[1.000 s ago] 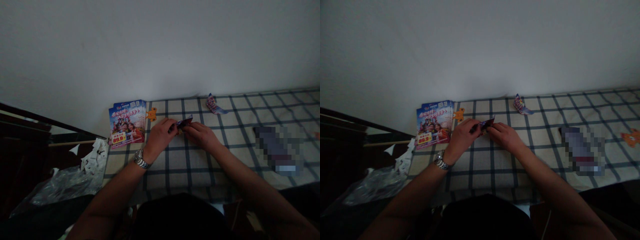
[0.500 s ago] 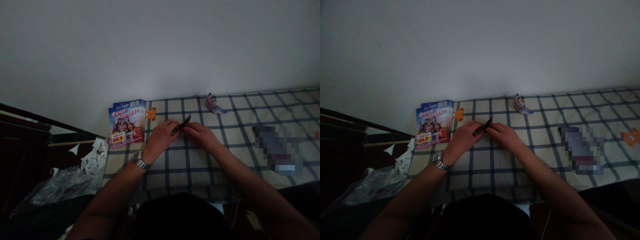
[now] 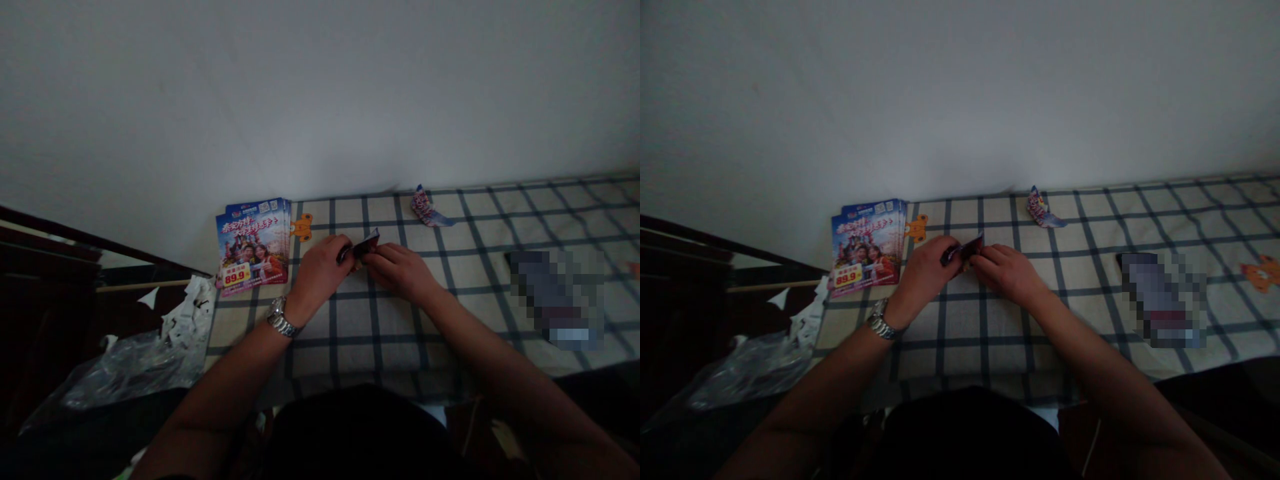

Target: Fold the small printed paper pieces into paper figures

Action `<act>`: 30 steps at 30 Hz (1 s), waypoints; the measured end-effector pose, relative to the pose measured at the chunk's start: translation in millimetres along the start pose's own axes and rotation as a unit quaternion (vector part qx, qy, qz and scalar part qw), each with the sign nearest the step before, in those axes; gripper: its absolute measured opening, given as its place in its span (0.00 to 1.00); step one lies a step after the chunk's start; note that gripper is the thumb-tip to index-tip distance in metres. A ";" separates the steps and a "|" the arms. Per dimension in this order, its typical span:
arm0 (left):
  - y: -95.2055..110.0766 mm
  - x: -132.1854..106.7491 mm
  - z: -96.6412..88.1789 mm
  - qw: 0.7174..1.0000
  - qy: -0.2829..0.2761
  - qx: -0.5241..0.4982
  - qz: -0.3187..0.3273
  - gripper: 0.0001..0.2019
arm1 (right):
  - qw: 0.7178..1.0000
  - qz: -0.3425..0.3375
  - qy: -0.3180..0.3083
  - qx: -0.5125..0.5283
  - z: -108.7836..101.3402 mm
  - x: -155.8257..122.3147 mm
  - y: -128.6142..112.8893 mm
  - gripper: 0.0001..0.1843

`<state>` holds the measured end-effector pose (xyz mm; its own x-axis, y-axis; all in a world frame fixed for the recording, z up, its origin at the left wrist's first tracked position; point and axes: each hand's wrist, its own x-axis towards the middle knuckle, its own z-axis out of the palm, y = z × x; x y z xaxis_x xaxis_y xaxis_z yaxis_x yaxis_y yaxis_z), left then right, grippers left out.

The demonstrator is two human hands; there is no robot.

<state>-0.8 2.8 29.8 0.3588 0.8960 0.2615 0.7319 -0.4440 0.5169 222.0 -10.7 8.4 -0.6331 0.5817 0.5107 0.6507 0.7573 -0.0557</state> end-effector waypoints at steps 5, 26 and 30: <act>-0.8 2.1 -2.2 1.000 0.007 -0.003 -0.014 0.03 | 1.000 0.004 -0.002 -0.007 0.4 0.9 -1.3 0.08; -12.5 2.2 4.6 0.987 -0.030 -0.152 -0.049 0.08 | 0.995 0.036 0.011 0.091 3.4 -7.7 6.6 0.11; -17.2 3.7 7.7 0.982 -0.032 -0.178 -0.058 0.08 | 0.992 0.049 0.006 0.112 6.1 -10.5 9.7 0.11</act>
<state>-7.6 13.8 15.7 0.3283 0.9344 0.1384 0.5247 -0.3022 0.7959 232.5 -7.6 -2.8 -0.5657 0.6532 0.5033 0.5982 0.7452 -0.2949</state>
